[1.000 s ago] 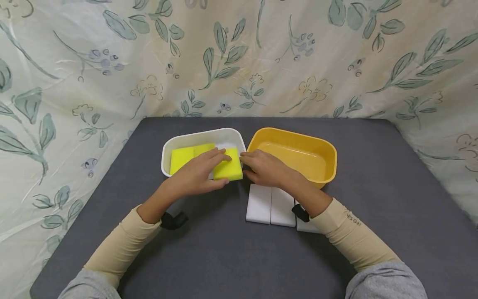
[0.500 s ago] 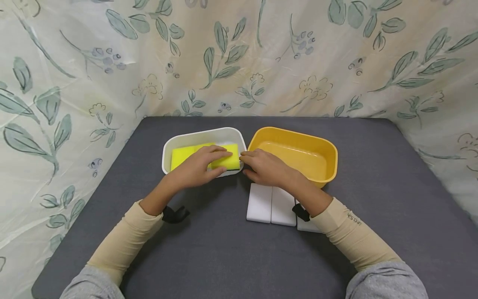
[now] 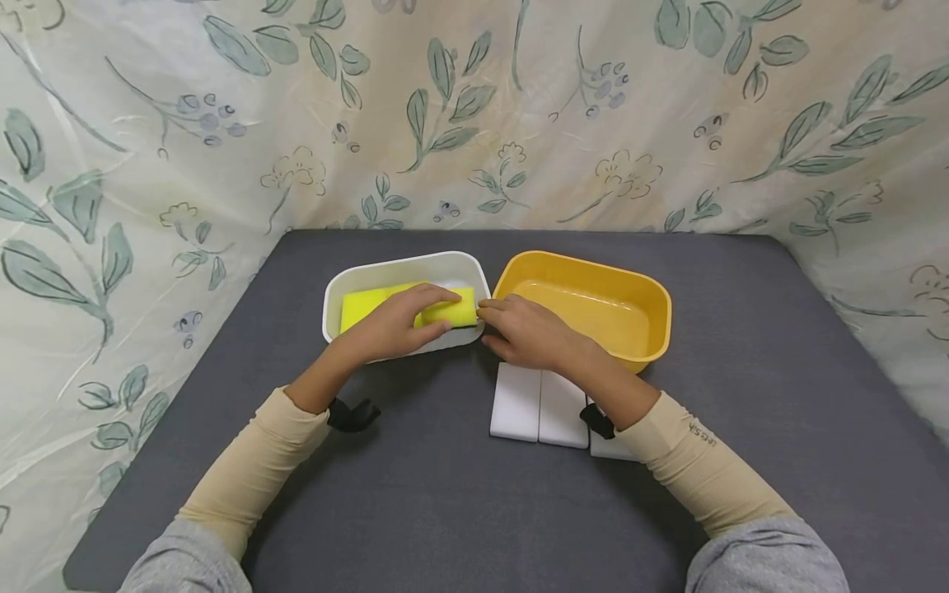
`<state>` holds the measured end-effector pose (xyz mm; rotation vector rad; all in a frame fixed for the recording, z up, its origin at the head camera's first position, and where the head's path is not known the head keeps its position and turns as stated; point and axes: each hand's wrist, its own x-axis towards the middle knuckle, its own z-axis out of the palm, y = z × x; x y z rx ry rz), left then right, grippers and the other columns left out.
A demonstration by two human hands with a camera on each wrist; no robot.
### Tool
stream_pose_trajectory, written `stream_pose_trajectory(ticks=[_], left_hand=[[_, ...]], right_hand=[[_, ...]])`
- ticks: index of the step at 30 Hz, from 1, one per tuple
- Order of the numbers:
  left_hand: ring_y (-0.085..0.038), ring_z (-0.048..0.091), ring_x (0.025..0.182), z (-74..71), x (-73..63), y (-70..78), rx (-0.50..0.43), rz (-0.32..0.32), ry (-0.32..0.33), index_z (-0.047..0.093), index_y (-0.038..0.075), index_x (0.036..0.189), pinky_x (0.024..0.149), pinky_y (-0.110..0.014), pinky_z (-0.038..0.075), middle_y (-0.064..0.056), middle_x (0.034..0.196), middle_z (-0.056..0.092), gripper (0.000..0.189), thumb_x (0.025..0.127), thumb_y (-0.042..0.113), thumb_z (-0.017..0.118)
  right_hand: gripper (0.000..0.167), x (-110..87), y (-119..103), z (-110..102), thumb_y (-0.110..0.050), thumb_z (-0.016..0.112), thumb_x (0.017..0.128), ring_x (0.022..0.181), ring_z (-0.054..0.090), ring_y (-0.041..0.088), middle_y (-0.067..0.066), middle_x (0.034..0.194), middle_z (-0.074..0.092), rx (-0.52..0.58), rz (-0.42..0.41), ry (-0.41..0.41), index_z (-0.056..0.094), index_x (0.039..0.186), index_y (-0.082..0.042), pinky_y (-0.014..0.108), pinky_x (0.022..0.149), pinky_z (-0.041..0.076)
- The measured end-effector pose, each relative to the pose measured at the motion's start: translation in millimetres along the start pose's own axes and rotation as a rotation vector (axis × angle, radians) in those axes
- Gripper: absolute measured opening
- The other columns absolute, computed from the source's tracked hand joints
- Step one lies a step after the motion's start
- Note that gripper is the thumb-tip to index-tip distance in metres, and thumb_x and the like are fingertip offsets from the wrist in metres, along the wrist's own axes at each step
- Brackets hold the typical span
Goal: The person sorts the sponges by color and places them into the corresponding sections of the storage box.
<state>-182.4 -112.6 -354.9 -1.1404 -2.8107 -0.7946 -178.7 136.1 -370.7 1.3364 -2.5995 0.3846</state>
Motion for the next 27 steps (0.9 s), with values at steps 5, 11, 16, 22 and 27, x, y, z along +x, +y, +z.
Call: stream_pose_trajectory(ticks=[5,11,16,22,27], left_hand=[[-0.024,0.052,0.124,0.7,3.4,-2.4,-0.008,-0.017,-0.001,0.058,0.005,0.138,0.108,-0.038,0.039,-0.011,0.136,0.059,0.043,0.098,0.018,0.066],[-0.024,0.052,0.123,3.5,8.4,-6.4,0.002,-0.044,-0.001,0.058,0.005,0.138,0.107,-0.038,0.039,-0.010,0.137,0.059,0.042,0.098,0.018,0.065],[-0.024,0.055,0.117,6.1,11.0,-9.6,0.012,-0.069,0.011,0.060,0.005,0.136,0.103,-0.038,0.043,-0.010,0.134,0.061,0.042,0.097,0.020,0.066],[-0.023,0.057,0.104,8.2,15.5,-10.5,0.051,-0.116,0.049,0.065,0.005,0.130,0.093,-0.037,0.047,-0.008,0.126,0.065,0.039,0.095,0.023,0.069],[-0.022,0.057,0.098,9.0,20.1,-8.2,0.095,-0.153,0.097,0.069,0.006,0.123,0.088,-0.037,0.048,-0.008,0.120,0.068,0.035,0.093,0.023,0.071]], right_hand=[[0.035,-0.6,0,1,-0.011,0.073,0.092,0.097,0.062,0.027,0.016,0.127,0.065,-0.014,-0.007,0.006,0.064,0.123,0.003,0.039,0.085,0.053],[0.040,-1.2,-1,0,-0.012,0.072,0.093,0.102,0.063,0.030,0.019,0.131,0.062,-0.017,-0.006,0.001,0.063,0.127,0.005,0.041,0.087,0.053],[0.042,-0.8,-1,0,-0.013,0.072,0.093,0.105,0.063,0.031,0.019,0.133,0.062,-0.016,-0.007,0.001,0.062,0.129,0.006,0.041,0.089,0.053],[0.043,-1.0,-2,0,-0.013,0.072,0.093,0.107,0.063,0.032,0.020,0.133,0.061,-0.015,-0.001,-0.003,0.062,0.130,0.006,0.042,0.090,0.053],[0.044,-1.3,-2,0,-0.014,0.072,0.093,0.109,0.062,0.032,0.019,0.134,0.061,-0.011,0.013,-0.011,0.062,0.130,0.006,0.042,0.091,0.053]])
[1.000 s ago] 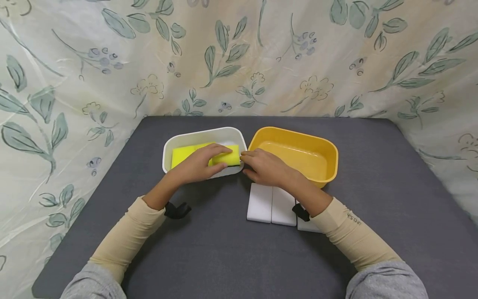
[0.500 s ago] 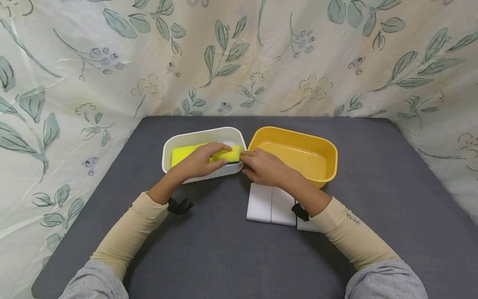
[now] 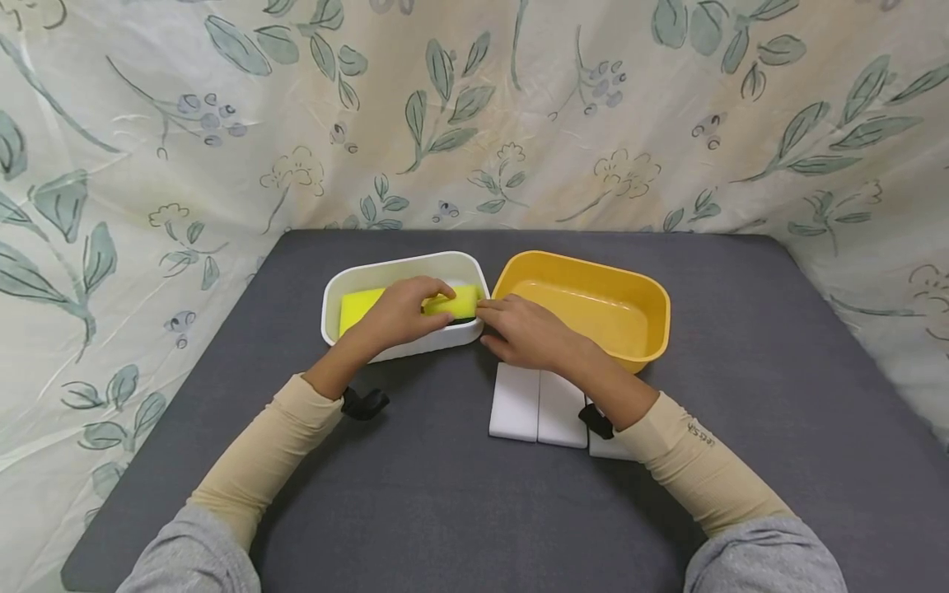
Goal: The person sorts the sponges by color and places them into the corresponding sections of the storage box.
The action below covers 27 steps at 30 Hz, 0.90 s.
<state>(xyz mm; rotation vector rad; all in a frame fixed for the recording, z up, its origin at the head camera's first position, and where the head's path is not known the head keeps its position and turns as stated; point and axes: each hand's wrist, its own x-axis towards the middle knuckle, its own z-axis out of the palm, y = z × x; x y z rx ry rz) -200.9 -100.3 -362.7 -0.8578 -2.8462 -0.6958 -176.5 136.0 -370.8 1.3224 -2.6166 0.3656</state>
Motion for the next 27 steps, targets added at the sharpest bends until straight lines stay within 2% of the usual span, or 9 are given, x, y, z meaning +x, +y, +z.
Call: stream_pose_trajectory(ticks=[6,10,17,21,24,27], left_hand=[[-0.022,0.057,0.094,5.2,7.8,-2.2,0.054,-0.014,0.031,0.072,0.006,0.120,0.086,-0.035,0.048,-0.008,0.115,0.069,0.033,0.092,0.023,0.072],[-0.023,0.058,0.096,5.8,11.5,-3.9,0.065,-0.014,0.028,0.072,0.005,0.119,0.090,-0.036,0.048,-0.009,0.115,0.069,0.033,0.092,0.022,0.073],[-0.024,0.059,0.105,4.2,11.2,-4.5,0.076,-0.067,-0.026,0.072,0.005,0.121,0.097,-0.039,0.047,-0.010,0.119,0.068,0.033,0.093,0.022,0.072],[-0.025,0.060,0.107,7.4,11.4,-4.7,0.040,-0.022,-0.070,0.071,0.003,0.123,0.098,-0.040,0.047,-0.011,0.120,0.068,0.031,0.098,0.020,0.064],[-0.025,0.062,0.103,10.4,12.3,-2.6,0.025,0.008,-0.106,0.069,0.002,0.125,0.096,-0.040,0.049,-0.011,0.119,0.069,0.032,0.101,0.021,0.059],[-0.023,0.062,0.097,12.3,10.8,-1.5,0.050,0.002,-0.121,0.069,0.005,0.126,0.092,-0.038,0.050,-0.008,0.114,0.071,0.034,0.102,0.025,0.057]], right_hand=[[0.046,1.6,1,1,-0.014,0.073,0.092,0.112,0.062,0.032,0.019,0.135,0.061,0.008,0.022,-0.007,0.061,0.131,0.006,0.042,0.093,0.052],[0.046,3.9,2,2,-0.013,0.073,0.092,0.112,0.062,0.033,0.020,0.135,0.060,0.002,0.027,-0.010,0.061,0.132,0.006,0.043,0.093,0.052],[0.047,8.2,2,2,-0.013,0.073,0.092,0.111,0.062,0.032,0.019,0.136,0.059,0.016,0.014,-0.017,0.060,0.133,0.004,0.042,0.093,0.053],[0.046,6.0,2,2,-0.013,0.073,0.092,0.109,0.062,0.031,0.020,0.136,0.060,0.002,0.011,-0.017,0.060,0.132,0.004,0.041,0.093,0.053],[0.046,2.2,2,0,-0.013,0.074,0.091,0.107,0.062,0.030,0.019,0.134,0.060,-0.001,0.021,-0.016,0.061,0.131,0.005,0.040,0.093,0.053],[0.048,1.7,1,0,-0.014,0.075,0.091,0.109,0.062,0.031,0.019,0.136,0.060,-0.003,0.027,-0.023,0.060,0.132,0.005,0.041,0.094,0.053]])
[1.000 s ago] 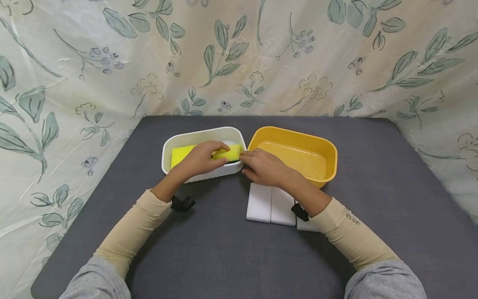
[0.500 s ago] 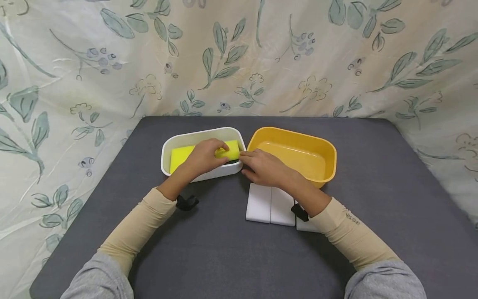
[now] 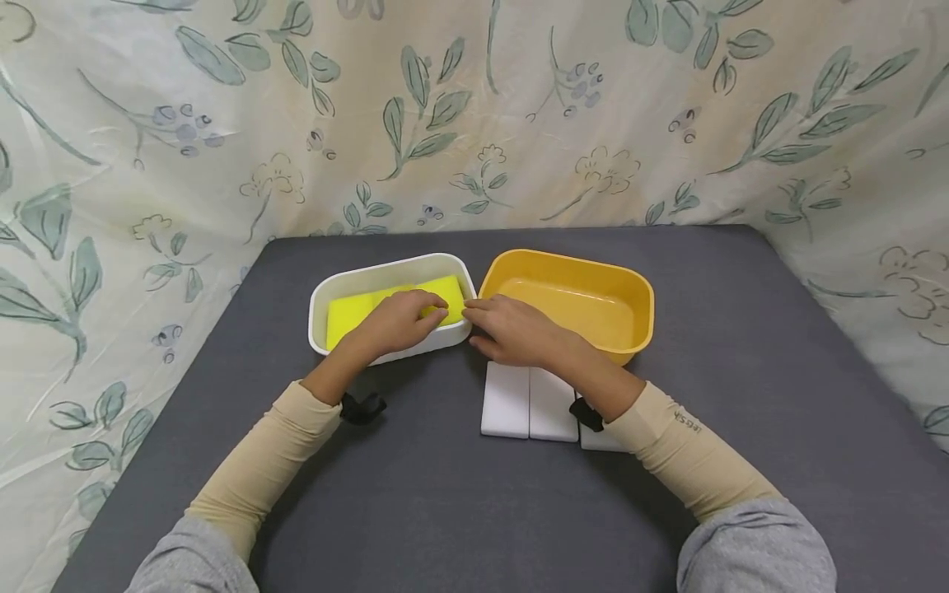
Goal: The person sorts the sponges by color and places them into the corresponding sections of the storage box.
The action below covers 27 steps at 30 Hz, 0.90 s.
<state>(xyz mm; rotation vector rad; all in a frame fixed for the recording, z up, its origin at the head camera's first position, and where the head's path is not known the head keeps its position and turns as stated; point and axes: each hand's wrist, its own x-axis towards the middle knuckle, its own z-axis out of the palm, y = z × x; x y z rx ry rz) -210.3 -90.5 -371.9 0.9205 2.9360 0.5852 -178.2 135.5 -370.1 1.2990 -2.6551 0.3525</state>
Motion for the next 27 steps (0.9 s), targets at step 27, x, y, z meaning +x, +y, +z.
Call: stream_pose_trajectory(ticks=[27], left_hand=[[-0.025,0.044,0.138,14.5,-14.9,36.1,0.120,0.266,0.058,0.050,0.004,0.147,0.112,-0.037,0.036,-0.014,0.151,0.047,0.056,0.099,0.027,0.065]], right_hand=[[0.044,-40.4,-22,-32,-0.018,0.081,0.086,0.109,0.064,0.032,0.016,0.124,0.066,-0.138,0.055,0.043,0.067,0.124,0.000,0.044,0.088,0.055]])
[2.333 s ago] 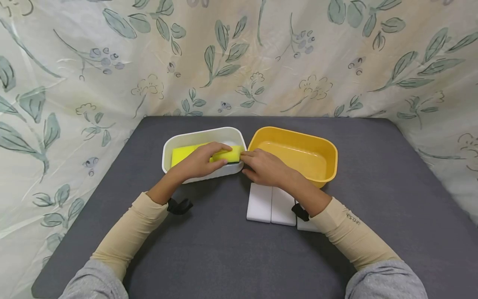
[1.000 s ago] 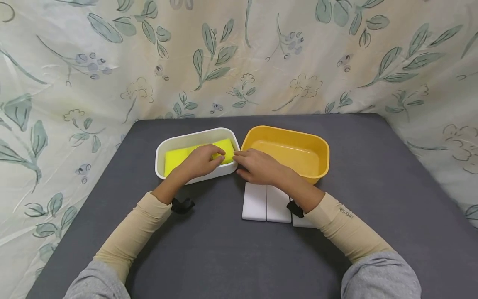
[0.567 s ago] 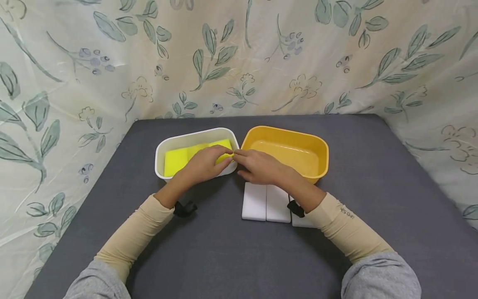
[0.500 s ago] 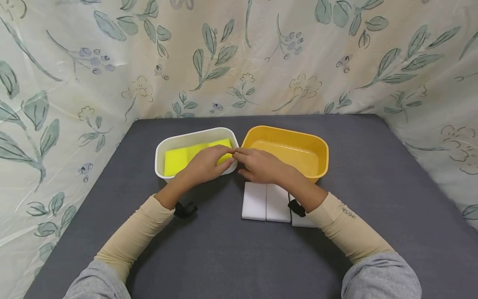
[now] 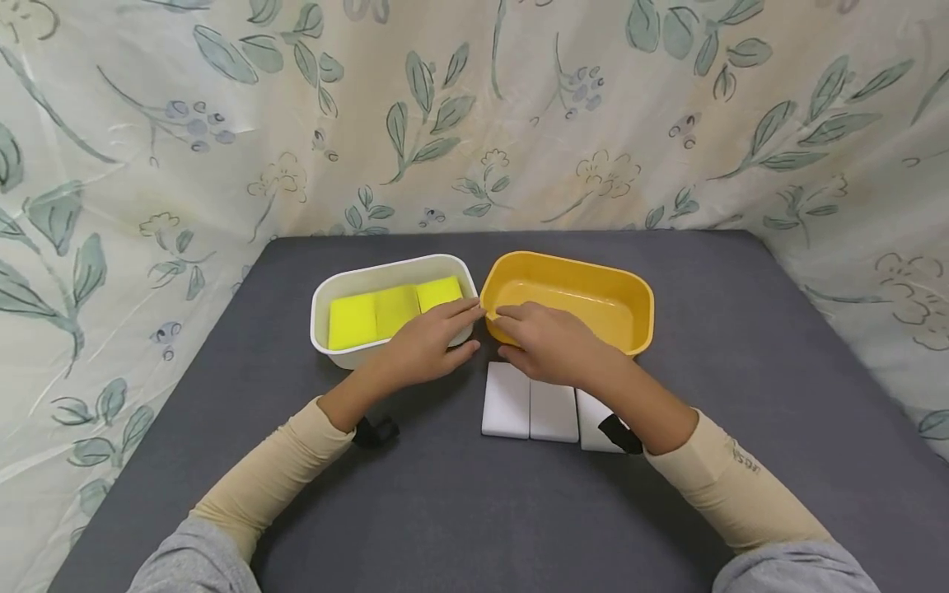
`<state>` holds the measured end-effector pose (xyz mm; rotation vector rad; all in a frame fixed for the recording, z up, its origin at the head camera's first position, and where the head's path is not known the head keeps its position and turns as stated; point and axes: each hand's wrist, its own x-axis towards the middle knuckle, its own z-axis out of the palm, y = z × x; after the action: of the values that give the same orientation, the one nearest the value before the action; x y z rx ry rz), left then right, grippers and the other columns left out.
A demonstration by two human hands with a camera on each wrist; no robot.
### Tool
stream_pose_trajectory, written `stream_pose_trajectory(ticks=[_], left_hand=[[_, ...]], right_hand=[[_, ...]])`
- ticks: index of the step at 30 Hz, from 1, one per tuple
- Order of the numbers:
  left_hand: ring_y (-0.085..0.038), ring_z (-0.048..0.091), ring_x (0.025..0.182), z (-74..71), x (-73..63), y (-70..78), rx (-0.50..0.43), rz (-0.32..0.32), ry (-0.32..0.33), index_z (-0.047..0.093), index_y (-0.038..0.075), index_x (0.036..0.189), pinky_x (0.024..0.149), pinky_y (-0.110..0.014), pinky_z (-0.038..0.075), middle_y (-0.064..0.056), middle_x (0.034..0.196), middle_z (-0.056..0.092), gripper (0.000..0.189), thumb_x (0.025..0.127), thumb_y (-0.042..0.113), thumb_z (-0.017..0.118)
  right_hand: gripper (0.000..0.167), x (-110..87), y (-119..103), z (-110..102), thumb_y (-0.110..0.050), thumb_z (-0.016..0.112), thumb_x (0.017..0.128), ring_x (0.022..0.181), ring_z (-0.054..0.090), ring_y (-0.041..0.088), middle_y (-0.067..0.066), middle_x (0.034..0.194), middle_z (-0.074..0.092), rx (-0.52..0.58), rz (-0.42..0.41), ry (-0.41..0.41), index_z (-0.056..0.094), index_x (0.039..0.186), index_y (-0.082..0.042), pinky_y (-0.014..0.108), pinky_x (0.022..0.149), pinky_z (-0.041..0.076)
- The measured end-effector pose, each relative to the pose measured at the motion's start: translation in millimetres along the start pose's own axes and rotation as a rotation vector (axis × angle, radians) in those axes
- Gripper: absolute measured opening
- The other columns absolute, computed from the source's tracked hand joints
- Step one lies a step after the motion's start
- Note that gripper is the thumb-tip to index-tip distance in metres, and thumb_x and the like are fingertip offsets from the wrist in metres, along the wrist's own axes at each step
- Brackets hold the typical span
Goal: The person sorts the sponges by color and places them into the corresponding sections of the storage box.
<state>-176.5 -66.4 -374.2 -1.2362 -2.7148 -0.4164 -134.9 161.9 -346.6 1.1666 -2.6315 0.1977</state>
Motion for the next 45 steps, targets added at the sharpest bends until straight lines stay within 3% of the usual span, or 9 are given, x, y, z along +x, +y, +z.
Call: stream_pose_trajectory(ticks=[4,7,13,21,27,32,45], left_hand=[[-0.024,0.041,0.140,4.1,-0.3,1.3,0.007,-0.006,-0.020,0.048,0.006,0.149,0.114,-0.036,0.033,-0.013,0.153,0.044,0.057,0.099,0.027,0.065],[-0.023,0.040,0.141,7.2,-0.5,1.0,0.010,-0.011,-0.028,0.047,0.007,0.150,0.114,-0.035,0.032,-0.011,0.155,0.042,0.058,0.098,0.027,0.065],[-0.023,0.040,0.141,11.1,0.0,0.6,0.029,0.002,-0.008,0.046,0.007,0.150,0.115,-0.035,0.031,-0.011,0.155,0.042,0.059,0.098,0.028,0.065],[-0.025,0.040,0.141,15.2,0.1,1.3,0.015,0.010,0.007,0.045,0.009,0.151,0.116,-0.037,0.030,-0.013,0.155,0.040,0.059,0.098,0.026,0.066],[-0.025,0.041,0.140,16.3,-1.4,0.9,0.004,0.009,0.039,0.047,0.008,0.149,0.115,-0.037,0.031,-0.014,0.153,0.043,0.057,0.098,0.024,0.066],[-0.026,0.043,0.138,17.8,-2.9,1.2,-0.003,0.020,0.052,0.048,0.007,0.148,0.115,-0.037,0.032,-0.014,0.152,0.044,0.057,0.097,0.023,0.067],[-0.026,0.045,0.137,22.1,-2.6,-1.5,0.008,0.041,0.089,0.050,0.006,0.147,0.114,-0.038,0.034,-0.015,0.150,0.047,0.056,0.096,0.023,0.068]], right_hand=[[0.034,-14.9,-9,3,-0.020,0.084,0.083,0.092,0.064,0.022,0.008,0.108,0.070,-0.003,-0.030,0.006,0.071,0.111,-0.004,0.036,0.078,0.057],[0.035,-23.3,-15,6,-0.024,0.085,0.082,0.088,0.062,0.018,0.005,0.103,0.069,0.008,-0.050,-0.017,0.072,0.109,-0.006,0.033,0.078,0.057],[0.043,-32.3,-21,17,-0.038,0.083,0.083,0.104,0.064,0.023,0.011,0.121,0.067,0.030,-0.061,-0.089,0.071,0.111,-0.008,0.038,0.087,0.056],[0.057,-37.2,-22,32,-0.053,0.080,0.080,0.123,0.055,0.031,0.014,0.141,0.056,0.042,0.004,-0.178,0.066,0.118,-0.012,0.047,0.101,0.048],[0.063,-36.0,-23,37,-0.055,0.084,0.075,0.125,0.054,0.031,0.015,0.144,0.052,0.081,0.005,-0.172,0.064,0.116,-0.013,0.048,0.104,0.045],[0.058,-36.3,-22,35,-0.054,0.083,0.076,0.120,0.053,0.028,0.011,0.144,0.053,0.099,-0.004,-0.164,0.061,0.114,-0.016,0.045,0.102,0.046],[0.051,-30.0,-16,3,-0.052,0.081,0.080,0.117,0.052,0.020,0.004,0.141,0.055,0.127,-0.022,-0.032,0.063,0.112,-0.018,0.036,0.093,0.051]])
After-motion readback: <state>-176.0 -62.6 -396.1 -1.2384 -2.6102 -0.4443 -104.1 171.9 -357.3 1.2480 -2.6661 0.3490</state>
